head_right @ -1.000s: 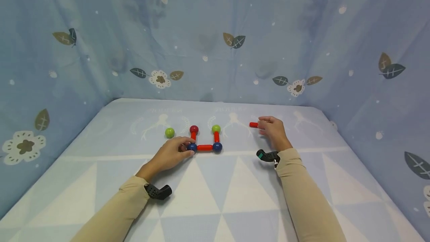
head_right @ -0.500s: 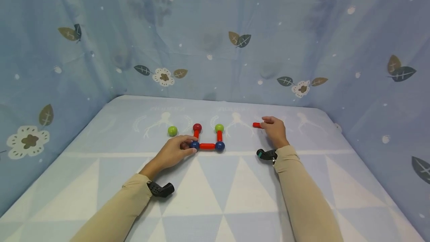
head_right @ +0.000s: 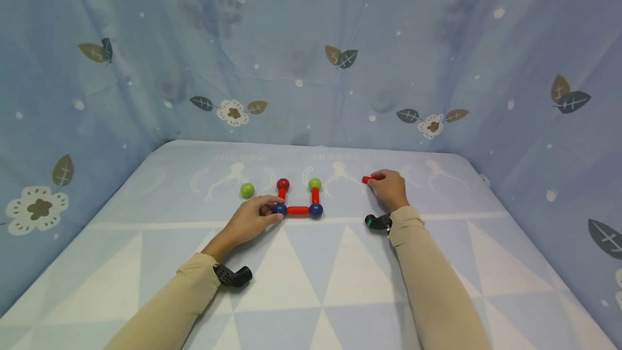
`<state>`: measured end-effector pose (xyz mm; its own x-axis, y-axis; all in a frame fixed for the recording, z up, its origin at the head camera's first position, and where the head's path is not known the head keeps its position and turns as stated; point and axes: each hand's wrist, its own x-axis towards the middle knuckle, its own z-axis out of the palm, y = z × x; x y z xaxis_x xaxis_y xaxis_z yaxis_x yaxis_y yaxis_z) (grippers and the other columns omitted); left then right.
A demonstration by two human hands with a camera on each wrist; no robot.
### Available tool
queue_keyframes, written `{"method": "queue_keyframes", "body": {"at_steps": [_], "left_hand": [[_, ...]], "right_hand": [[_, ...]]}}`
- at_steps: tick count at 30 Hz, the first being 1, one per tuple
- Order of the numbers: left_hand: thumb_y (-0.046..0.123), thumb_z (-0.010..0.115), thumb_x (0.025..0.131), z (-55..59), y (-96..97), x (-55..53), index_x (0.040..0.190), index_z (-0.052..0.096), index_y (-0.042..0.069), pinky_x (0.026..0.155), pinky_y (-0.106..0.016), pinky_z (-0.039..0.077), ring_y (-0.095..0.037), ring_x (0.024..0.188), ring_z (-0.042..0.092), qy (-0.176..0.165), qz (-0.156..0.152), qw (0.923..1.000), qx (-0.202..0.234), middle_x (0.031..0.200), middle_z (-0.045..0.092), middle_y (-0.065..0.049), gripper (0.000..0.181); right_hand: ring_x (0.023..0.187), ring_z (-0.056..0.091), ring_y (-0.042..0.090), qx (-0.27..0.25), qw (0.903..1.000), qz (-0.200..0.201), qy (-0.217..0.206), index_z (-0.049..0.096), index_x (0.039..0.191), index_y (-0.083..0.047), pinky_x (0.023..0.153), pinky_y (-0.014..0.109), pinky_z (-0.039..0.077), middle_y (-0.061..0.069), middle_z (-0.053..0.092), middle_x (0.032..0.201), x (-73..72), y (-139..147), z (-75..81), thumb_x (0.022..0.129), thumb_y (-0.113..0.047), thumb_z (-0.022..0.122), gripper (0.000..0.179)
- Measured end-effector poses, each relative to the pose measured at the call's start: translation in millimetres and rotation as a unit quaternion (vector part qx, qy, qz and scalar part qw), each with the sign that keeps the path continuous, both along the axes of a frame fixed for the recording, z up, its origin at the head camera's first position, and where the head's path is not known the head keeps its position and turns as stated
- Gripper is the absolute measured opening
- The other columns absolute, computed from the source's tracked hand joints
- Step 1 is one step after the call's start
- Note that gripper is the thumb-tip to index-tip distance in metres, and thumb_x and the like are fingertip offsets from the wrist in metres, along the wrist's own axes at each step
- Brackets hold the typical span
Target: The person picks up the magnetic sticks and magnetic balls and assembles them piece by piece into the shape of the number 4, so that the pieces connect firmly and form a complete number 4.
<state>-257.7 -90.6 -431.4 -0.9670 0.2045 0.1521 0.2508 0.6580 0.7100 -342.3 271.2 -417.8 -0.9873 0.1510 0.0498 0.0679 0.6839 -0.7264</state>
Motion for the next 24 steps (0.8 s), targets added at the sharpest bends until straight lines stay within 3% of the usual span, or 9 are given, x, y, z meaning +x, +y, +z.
{"method": "queue_keyframes", "body": {"at_steps": [9, 16, 20, 24], "left_hand": [[0.025, 0.078, 0.088, 1.0, 1.1, 1.4, 0.125, 0.070, 0.022, 0.069, -0.032, 0.043, -0.017, 0.083, 0.053, -0.006, 0.003, 1.0000, 0.006, 0.108, 0.066, 0.001, 0.037], [0.026, 0.077, 0.090, -1.9, 4.8, 5.1, 0.126, 0.070, 0.021, 0.069, -0.032, 0.043, -0.017, 0.083, 0.053, -0.013, -0.009, 0.9999, 0.005, 0.111, 0.067, 0.000, 0.038], [0.026, 0.076, 0.090, 1.7, 3.8, 4.5, 0.125, 0.070, 0.020, 0.069, -0.032, 0.043, -0.017, 0.083, 0.053, -0.004, -0.006, 1.0000, 0.000, 0.110, 0.067, -0.001, 0.037], [0.025, 0.076, 0.090, 4.0, 0.9, 2.3, 0.124, 0.071, 0.020, 0.069, -0.032, 0.042, -0.017, 0.082, 0.053, 0.008, -0.003, 0.9999, -0.006, 0.107, 0.066, -0.001, 0.035]], "right_hand": [[0.101, 0.055, 0.032, -0.001, 0.9997, -0.013, 0.021, 0.067, 0.123, -0.002, 0.083, 0.039, 0.043, 0.020, 0.064, 0.115, 5.1, 0.9, -4.7, 0.095, -0.022, 0.068, 0.035], [0.099, 0.054, 0.027, -0.070, 0.9974, -0.015, -0.009, 0.061, 0.132, -0.004, 0.076, 0.031, 0.045, 0.018, 0.059, 0.120, 35.0, -0.7, -0.1, 0.100, -0.026, 0.063, 0.040], [0.090, 0.059, 0.023, -0.108, 0.9938, 0.011, -0.027, 0.057, 0.137, -0.006, 0.069, 0.027, 0.051, 0.018, 0.059, 0.120, 53.8, -7.7, 7.3, 0.101, -0.028, 0.061, 0.042], [0.082, 0.061, 0.023, -0.144, 0.9886, 0.032, -0.028, 0.056, 0.139, -0.009, 0.067, 0.027, 0.053, 0.018, 0.058, 0.119, 62.2, -14.6, 12.2, 0.102, -0.028, 0.059, 0.042]]}}
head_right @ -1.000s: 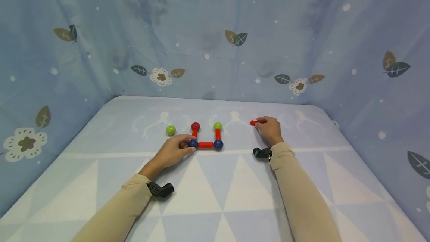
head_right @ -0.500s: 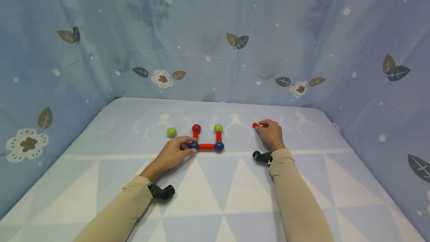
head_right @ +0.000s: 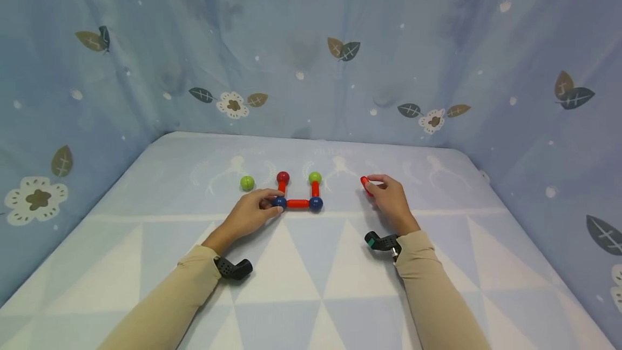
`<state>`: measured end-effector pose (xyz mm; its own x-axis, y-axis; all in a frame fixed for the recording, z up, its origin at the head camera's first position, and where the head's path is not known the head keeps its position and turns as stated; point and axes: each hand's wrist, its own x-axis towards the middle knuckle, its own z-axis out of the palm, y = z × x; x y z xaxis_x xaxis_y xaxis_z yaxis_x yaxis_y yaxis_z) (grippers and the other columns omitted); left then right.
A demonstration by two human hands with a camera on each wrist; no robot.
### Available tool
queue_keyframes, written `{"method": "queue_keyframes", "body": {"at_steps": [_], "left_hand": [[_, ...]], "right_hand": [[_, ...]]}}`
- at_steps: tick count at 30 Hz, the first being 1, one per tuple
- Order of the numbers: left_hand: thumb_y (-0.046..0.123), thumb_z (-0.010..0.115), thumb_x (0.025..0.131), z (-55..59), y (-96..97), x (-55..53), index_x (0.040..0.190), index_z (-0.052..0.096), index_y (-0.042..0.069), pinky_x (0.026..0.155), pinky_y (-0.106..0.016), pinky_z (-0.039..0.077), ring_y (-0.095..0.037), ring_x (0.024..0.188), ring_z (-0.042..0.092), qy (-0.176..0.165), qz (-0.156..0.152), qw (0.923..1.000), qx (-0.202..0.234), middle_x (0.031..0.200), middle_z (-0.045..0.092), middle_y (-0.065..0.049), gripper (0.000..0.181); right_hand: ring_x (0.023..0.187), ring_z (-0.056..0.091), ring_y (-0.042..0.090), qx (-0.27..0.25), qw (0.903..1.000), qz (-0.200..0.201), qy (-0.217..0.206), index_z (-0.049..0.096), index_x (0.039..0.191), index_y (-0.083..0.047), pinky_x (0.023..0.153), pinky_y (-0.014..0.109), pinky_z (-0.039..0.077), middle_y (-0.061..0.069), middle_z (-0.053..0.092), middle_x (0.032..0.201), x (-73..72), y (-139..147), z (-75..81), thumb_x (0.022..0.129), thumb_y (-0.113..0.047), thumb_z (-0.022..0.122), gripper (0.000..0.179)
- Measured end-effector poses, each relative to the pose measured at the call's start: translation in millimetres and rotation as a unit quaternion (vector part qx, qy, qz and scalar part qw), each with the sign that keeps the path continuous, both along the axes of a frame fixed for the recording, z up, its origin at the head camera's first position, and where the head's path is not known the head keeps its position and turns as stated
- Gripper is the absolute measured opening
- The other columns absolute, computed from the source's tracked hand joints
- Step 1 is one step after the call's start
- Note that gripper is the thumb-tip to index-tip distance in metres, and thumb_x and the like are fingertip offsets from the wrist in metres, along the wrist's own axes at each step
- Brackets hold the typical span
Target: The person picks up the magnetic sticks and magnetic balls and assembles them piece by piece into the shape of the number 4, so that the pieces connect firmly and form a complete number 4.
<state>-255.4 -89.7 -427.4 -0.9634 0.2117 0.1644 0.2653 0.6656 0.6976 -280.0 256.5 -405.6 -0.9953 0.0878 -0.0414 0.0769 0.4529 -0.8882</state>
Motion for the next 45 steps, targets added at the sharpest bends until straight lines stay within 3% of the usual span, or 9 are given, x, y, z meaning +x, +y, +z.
{"method": "queue_keyframes", "body": {"at_steps": [5, 9, 13, 18, 23, 30, 34, 41, 45], "left_hand": [[0.027, 0.075, 0.091, -2.4, -1.6, -1.7, 0.126, 0.070, 0.021, 0.067, -0.032, 0.042, -0.016, 0.081, 0.053, 0.009, -0.004, 0.9998, -0.017, 0.100, 0.062, 0.001, 0.036], [0.028, 0.075, 0.091, -4.0, -2.0, -0.4, 0.127, 0.069, 0.022, 0.067, -0.032, 0.042, -0.015, 0.080, 0.052, 0.014, -0.001, 0.9994, -0.033, 0.096, 0.060, 0.002, 0.037], [0.029, 0.075, 0.091, -2.7, -2.2, -0.4, 0.127, 0.069, 0.021, 0.067, -0.032, 0.042, -0.015, 0.080, 0.052, 0.024, -0.004, 0.9990, -0.036, 0.095, 0.059, 0.001, 0.037], [0.028, 0.076, 0.091, -3.0, 0.6, 0.4, 0.126, 0.070, 0.021, 0.067, -0.032, 0.042, -0.015, 0.080, 0.052, 0.030, -0.005, 0.9991, -0.030, 0.094, 0.059, 0.002, 0.037], [0.028, 0.075, 0.091, -6.4, 2.2, 2.8, 0.127, 0.069, 0.020, 0.067, -0.031, 0.043, -0.014, 0.080, 0.053, 0.023, -0.010, 0.9993, -0.029, 0.100, 0.062, 0.001, 0.037], [0.025, 0.075, 0.090, -1.4, 0.0, 2.4, 0.126, 0.070, 0.019, 0.067, -0.032, 0.044, -0.015, 0.080, 0.054, 0.038, -0.007, 0.9992, -0.014, 0.101, 0.064, -0.001, 0.037], [0.025, 0.076, 0.090, -1.3, -1.3, 1.9, 0.127, 0.070, 0.019, 0.067, -0.032, 0.043, -0.015, 0.080, 0.053, 0.030, -0.010, 0.9994, -0.016, 0.098, 0.062, -0.001, 0.038], [0.023, 0.076, 0.090, -0.8, -1.4, 1.3, 0.127, 0.069, 0.016, 0.070, -0.033, 0.044, -0.015, 0.082, 0.054, 0.042, -0.010, 0.9991, -0.009, 0.098, 0.062, -0.001, 0.038], [0.024, 0.076, 0.090, -0.4, -1.0, 2.2, 0.128, 0.069, 0.017, 0.071, -0.033, 0.044, -0.016, 0.083, 0.053, 0.031, -0.009, 0.9994, -0.010, 0.097, 0.061, -0.002, 0.039]], "right_hand": [[0.086, 0.065, 0.019, -0.077, 0.9968, 0.022, -0.007, 0.051, 0.145, -0.009, 0.071, 0.027, 0.056, 0.022, 0.057, 0.123, 1.2, -6.0, -3.4, 0.103, -0.022, 0.056, 0.044], [0.090, 0.069, 0.019, -0.141, 0.9889, 0.044, -0.017, 0.044, 0.151, -0.009, 0.073, 0.028, 0.057, 0.025, 0.054, 0.130, 3.9, -14.0, -6.8, 0.105, -0.017, 0.051, 0.047], [0.088, 0.071, 0.021, -0.178, 0.9818, 0.064, -0.018, 0.045, 0.149, -0.007, 0.073, 0.031, 0.058, 0.026, 0.056, 0.126, 7.8, -27.0, -5.8, 0.105, -0.012, 0.049, 0.045], [0.086, 0.070, 0.024, -0.184, 0.9749, 0.119, -0.037, 0.048, 0.144, -0.001, 0.075, 0.034, 0.058, 0.024, 0.063, 0.114, 14.9, -40.6, -8.9, 0.102, -0.008, 0.049, 0.043], [0.086, 0.071, 0.029, -0.170, 0.9684, 0.165, -0.077, 0.051, 0.140, -0.001, 0.068, 0.033, 0.057, 0.021, 0.067, 0.104, 20.2, -47.8, -12.7, 0.101, -0.008, 0.048, 0.040], [0.081, 0.071, 0.032, -0.155, 0.9629, 0.208, -0.072, 0.055, 0.133, 0.000, 0.063, 0.033, 0.056, 0.022, 0.069, 0.095, 20.2, -58.2, -9.4, 0.098, -0.009, 0.051, 0.036], [0.082, 0.071, 0.031, -0.146, 0.9611, 0.219, -0.084, 0.055, 0.131, 0.001, 0.066, 0.033, 0.056, 0.020, 0.070, 0.093, 21.8, -62.9, -8.8, 0.099, -0.010, 0.053, 0.034], [0.077, 0.071, 0.029, -0.159, 0.9621, 0.202, -0.092, 0.055, 0.124, 0.003, 0.059, 0.034, 0.056, 0.016, 0.066, 0.090, 22.6, -67.6, -9.5, 0.097, -0.008, 0.060, 0.030], [0.074, 0.070, 0.028, -0.162, 0.9603, 0.202, -0.104, 0.053, 0.121, 0.004, 0.060, 0.035, 0.057, 0.016, 0.067, 0.087, 23.8, -69.3, -10.8, 0.096, -0.008, 0.061, 0.029]]}}
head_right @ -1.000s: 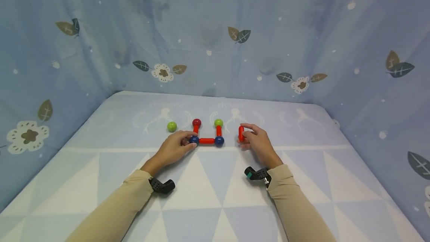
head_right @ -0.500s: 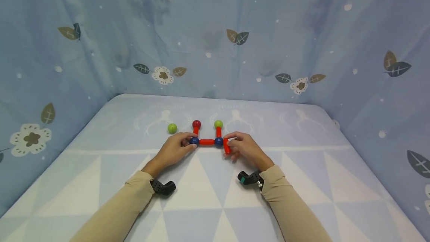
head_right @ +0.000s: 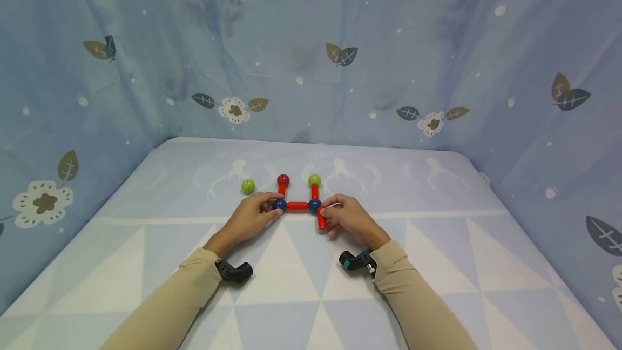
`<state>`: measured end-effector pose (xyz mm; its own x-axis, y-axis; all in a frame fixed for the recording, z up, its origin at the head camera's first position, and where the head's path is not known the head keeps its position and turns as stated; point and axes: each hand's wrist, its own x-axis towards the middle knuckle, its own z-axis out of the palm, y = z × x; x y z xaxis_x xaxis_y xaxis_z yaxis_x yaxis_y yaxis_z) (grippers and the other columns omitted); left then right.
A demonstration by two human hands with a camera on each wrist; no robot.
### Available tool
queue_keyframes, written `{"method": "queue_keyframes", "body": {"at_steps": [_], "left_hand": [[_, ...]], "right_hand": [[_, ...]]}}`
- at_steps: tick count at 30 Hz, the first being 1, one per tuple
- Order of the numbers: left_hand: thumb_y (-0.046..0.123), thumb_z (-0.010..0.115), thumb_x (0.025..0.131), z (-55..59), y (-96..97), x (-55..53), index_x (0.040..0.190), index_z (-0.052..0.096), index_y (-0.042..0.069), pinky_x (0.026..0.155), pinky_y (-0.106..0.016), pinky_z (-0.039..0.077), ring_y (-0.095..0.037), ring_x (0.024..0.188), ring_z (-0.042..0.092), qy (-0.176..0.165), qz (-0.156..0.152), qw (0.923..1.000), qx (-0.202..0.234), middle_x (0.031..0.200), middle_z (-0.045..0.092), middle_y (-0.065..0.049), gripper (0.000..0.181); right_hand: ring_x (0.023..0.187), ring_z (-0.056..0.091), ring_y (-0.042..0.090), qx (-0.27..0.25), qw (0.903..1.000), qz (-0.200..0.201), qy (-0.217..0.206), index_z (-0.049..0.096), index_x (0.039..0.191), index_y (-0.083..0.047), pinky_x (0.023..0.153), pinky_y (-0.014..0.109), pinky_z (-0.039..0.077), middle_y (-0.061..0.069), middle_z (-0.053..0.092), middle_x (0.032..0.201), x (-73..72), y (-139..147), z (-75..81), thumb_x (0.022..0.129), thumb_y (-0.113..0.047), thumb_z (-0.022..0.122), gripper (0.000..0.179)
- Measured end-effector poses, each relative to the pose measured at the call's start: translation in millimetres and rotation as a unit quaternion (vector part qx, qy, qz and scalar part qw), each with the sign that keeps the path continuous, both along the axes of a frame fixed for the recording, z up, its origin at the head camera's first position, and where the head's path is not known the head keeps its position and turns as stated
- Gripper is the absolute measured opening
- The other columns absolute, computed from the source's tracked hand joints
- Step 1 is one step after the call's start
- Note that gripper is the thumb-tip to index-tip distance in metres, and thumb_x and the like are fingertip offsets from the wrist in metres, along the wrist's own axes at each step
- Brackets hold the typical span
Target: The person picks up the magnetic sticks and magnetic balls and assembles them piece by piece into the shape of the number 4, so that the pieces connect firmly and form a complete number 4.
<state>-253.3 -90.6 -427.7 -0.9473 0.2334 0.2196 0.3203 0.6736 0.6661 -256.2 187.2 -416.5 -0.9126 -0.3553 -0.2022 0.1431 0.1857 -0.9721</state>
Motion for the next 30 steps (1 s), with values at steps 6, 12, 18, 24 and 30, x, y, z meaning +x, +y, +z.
{"method": "queue_keyframes", "body": {"at_steps": [6, 12, 18, 24, 30], "left_hand": [[0.023, 0.076, 0.090, 0.5, -1.4, -0.9, 0.128, 0.069, 0.017, 0.070, -0.032, 0.043, -0.016, 0.082, 0.054, -0.005, 0.001, 1.0000, -0.003, 0.096, 0.061, -0.001, 0.039], [0.023, 0.076, 0.090, -0.4, -2.3, -2.9, 0.128, 0.069, 0.017, 0.069, -0.032, 0.042, -0.016, 0.081, 0.053, 0.001, -0.002, 1.0000, 0.002, 0.092, 0.060, 0.000, 0.039], [0.024, 0.076, 0.091, -2.9, -2.6, -1.8, 0.129, 0.069, 0.017, 0.070, -0.032, 0.043, -0.015, 0.081, 0.053, -0.005, -0.004, 1.0000, 0.001, 0.093, 0.060, 0.002, 0.039], [0.024, 0.076, 0.091, -1.7, -2.4, -0.4, 0.129, 0.068, 0.016, 0.072, -0.033, 0.043, -0.016, 0.082, 0.053, 0.001, -0.002, 1.0000, 0.001, 0.094, 0.061, 0.001, 0.040], [0.024, 0.076, 0.091, 0.5, -2.1, 0.0, 0.130, 0.068, 0.016, 0.071, -0.033, 0.043, -0.016, 0.082, 0.053, 0.001, -0.003, 1.0000, -0.002, 0.093, 0.061, 0.000, 0.041]], "right_hand": [[0.074, 0.071, 0.027, -0.002, 1.0000, 0.000, 0.001, 0.052, 0.121, 0.005, 0.061, 0.036, 0.057, 0.016, 0.067, 0.088, 1.2, -3.6, -1.2, 0.095, -0.008, 0.062, 0.030], [0.074, 0.070, 0.026, -0.001, 1.0000, -0.003, 0.004, 0.052, 0.119, 0.005, 0.061, 0.036, 0.057, 0.016, 0.067, 0.089, 1.0, -6.9, -1.3, 0.096, -0.009, 0.063, 0.029], [0.074, 0.069, 0.025, 0.009, 1.0000, -0.001, 0.002, 0.052, 0.120, 0.005, 0.061, 0.035, 0.057, 0.016, 0.068, 0.091, 3.7, -8.5, -2.9, 0.097, -0.011, 0.064, 0.030], [0.072, 0.068, 0.024, 0.008, 0.9999, -0.009, 0.009, 0.051, 0.120, 0.005, 0.059, 0.034, 0.056, 0.015, 0.069, 0.093, 3.8, -9.0, -2.8, 0.096, -0.011, 0.065, 0.032], [0.060, 0.065, 0.022, 0.025, 0.9991, -0.025, 0.023, 0.046, 0.124, 0.002, 0.057, 0.033, 0.055, 0.016, 0.069, 0.097, 3.2, -10.4, -3.8, 0.094, -0.018, 0.071, 0.043]]}}
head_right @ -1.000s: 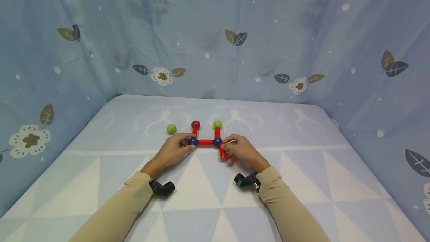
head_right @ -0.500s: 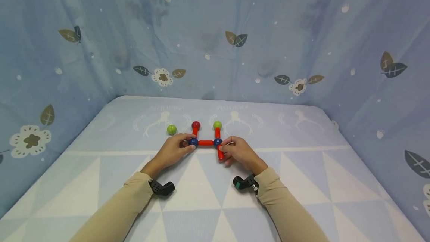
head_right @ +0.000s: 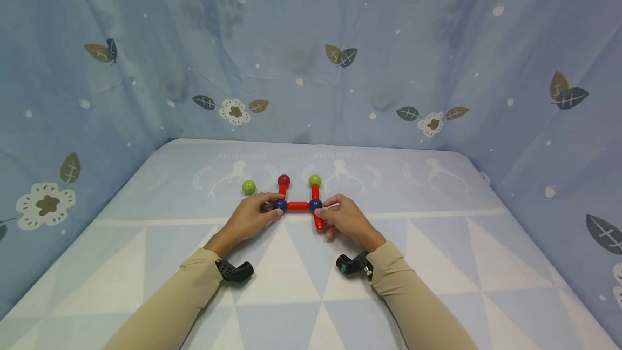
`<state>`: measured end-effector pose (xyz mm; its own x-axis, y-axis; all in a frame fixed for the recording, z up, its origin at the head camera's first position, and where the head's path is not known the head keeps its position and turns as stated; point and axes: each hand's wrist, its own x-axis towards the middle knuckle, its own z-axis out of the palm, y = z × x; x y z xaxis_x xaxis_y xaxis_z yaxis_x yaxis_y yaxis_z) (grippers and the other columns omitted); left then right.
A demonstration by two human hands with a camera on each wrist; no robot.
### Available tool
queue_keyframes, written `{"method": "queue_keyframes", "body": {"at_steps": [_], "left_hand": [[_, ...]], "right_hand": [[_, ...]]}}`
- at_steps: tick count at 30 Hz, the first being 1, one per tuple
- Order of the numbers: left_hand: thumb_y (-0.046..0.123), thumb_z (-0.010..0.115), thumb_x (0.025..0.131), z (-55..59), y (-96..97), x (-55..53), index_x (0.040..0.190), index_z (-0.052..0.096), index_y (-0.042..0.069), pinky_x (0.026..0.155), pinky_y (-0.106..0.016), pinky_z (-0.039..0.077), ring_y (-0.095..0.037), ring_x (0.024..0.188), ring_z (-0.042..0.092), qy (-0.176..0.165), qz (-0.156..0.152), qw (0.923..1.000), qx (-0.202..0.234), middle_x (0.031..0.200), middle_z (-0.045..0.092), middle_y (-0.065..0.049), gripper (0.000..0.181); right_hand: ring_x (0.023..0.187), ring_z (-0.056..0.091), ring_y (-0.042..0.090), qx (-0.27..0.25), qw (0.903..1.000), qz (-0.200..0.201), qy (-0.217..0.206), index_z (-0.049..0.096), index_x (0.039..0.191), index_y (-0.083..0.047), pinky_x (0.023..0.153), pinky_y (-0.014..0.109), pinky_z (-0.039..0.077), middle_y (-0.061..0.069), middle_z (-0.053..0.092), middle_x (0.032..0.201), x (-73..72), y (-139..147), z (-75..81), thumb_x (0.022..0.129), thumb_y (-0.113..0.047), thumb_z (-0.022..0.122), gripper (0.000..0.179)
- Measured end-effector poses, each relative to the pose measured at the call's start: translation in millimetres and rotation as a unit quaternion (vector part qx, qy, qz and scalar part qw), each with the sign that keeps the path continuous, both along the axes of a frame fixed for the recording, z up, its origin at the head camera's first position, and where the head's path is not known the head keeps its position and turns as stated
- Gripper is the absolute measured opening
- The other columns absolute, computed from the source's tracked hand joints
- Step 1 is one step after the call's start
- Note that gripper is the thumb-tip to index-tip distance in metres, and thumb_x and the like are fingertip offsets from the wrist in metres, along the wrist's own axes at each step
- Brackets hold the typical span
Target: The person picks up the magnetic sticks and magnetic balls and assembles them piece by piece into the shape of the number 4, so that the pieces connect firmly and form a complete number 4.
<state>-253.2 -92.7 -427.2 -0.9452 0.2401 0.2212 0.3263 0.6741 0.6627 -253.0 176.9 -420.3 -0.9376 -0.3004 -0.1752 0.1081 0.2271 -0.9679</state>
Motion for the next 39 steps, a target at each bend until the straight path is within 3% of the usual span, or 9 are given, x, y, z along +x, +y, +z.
{"method": "queue_keyframes", "body": {"at_steps": [7, 16, 23, 34, 39], "left_hand": [[0.026, 0.074, 0.093, 0.2, 0.5, -0.9, 0.132, 0.067, 0.017, 0.070, -0.032, 0.041, -0.016, 0.082, 0.053, 0.001, 0.002, 0.9999, -0.013, 0.092, 0.059, 0.001, 0.041], [0.026, 0.073, 0.093, 2.1, 2.0, -4.2, 0.133, 0.066, 0.019, 0.072, -0.033, 0.042, -0.017, 0.084, 0.053, -0.002, 0.006, 0.9998, -0.021, 0.095, 0.059, 0.000, 0.041], [0.025, 0.074, 0.093, -0.3, 2.5, -4.9, 0.132, 0.067, 0.018, 0.075, -0.034, 0.042, -0.018, 0.086, 0.053, -0.003, 0.009, 0.9999, -0.009, 0.094, 0.059, 0.000, 0.041], [0.018, 0.068, 0.097, -1.7, 1.6, -3.0, 0.137, 0.065, 0.018, 0.073, -0.035, 0.042, -0.019, 0.086, 0.052, -0.021, 0.001, 0.9997, 0.013, 0.096, 0.060, -0.003, 0.040], [0.015, 0.069, 0.096, 1.2, -1.2, -4.0, 0.134, 0.066, 0.016, 0.082, -0.035, 0.049, -0.018, 0.092, 0.058, -0.016, 0.003, 0.9994, 0.030, 0.112, 0.067, -0.004, 0.037]], "right_hand": [[0.051, 0.061, 0.023, 0.064, 0.9970, 0.001, 0.044, 0.050, 0.141, -0.010, 0.060, 0.036, 0.055, 0.015, 0.067, 0.097, 0.3, -1.8, 1.0, 0.095, -0.029, 0.071, 0.054], [0.060, 0.063, 0.025, 0.113, 0.9906, 0.009, 0.075, 0.059, 0.132, -0.008, 0.061, 0.036, 0.055, 0.015, 0.063, 0.101, -5.2, -3.4, 11.1, 0.098, -0.022, 0.067, 0.037], [0.069, 0.066, 0.024, 0.109, 0.9913, 0.001, 0.074, 0.059, 0.134, -0.007, 0.063, 0.035, 0.057, 0.016, 0.061, 0.106, -8.9, -4.5, 8.4, 0.094, -0.021, 0.072, 0.044], [0.066, 0.069, 0.026, 0.090, 0.9946, -0.018, 0.049, 0.064, 0.126, -0.008, 0.059, 0.038, 0.057, 0.018, 0.062, 0.100, -13.6, -5.4, 5.3, 0.096, -0.019, 0.070, 0.033], [0.068, 0.070, 0.026, 0.086, 0.9950, -0.027, 0.044, 0.064, 0.125, -0.009, 0.059, 0.037, 0.058, 0.017, 0.063, 0.102, -15.8, -7.1, 6.0, 0.096, -0.020, 0.070, 0.032]]}}
